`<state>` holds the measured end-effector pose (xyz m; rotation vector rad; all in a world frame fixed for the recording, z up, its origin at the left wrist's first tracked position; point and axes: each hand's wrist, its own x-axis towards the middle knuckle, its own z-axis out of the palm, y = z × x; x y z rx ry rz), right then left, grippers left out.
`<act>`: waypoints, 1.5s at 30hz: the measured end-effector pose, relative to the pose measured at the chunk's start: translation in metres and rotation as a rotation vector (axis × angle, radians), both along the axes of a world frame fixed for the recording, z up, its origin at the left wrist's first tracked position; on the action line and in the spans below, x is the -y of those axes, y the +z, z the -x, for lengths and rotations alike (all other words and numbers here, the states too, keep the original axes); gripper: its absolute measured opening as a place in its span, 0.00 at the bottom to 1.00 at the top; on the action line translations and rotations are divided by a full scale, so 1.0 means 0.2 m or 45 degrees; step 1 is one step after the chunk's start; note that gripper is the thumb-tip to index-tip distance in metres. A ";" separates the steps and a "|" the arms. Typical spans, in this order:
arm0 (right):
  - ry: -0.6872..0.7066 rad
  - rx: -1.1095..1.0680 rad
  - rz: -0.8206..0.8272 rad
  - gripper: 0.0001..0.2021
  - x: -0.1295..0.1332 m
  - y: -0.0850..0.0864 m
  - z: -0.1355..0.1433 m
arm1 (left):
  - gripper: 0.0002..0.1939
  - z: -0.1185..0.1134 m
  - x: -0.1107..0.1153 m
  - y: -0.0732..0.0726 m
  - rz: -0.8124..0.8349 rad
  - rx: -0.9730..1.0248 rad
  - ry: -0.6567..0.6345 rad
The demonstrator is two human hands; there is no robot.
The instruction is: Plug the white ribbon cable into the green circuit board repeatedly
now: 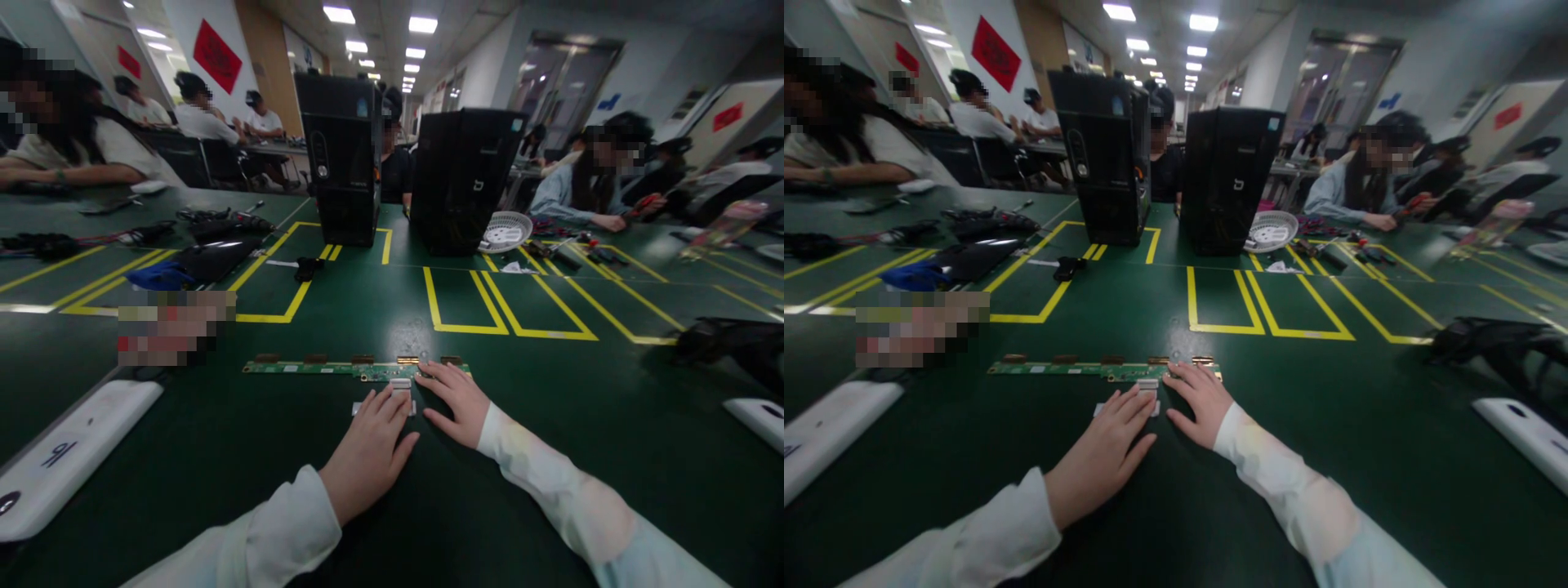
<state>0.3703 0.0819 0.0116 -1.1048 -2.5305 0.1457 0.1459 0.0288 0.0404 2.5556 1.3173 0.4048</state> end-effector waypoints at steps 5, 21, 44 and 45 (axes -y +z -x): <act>0.014 0.022 0.005 0.25 -0.01 0.00 0.00 | 0.24 0.02 -0.02 0.00 -0.004 0.035 0.008; 0.030 0.081 -0.060 0.26 -0.01 -0.01 0.01 | 0.26 0.59 0.20 -0.01 -0.226 -0.092 0.602; 0.041 0.212 0.091 0.24 0.14 0.04 -0.02 | 0.30 0.80 0.15 -0.25 -0.423 -0.158 0.682; 0.030 0.206 0.073 0.24 0.17 0.03 -0.07 | 0.29 0.80 0.15 -0.25 -0.419 -0.160 0.685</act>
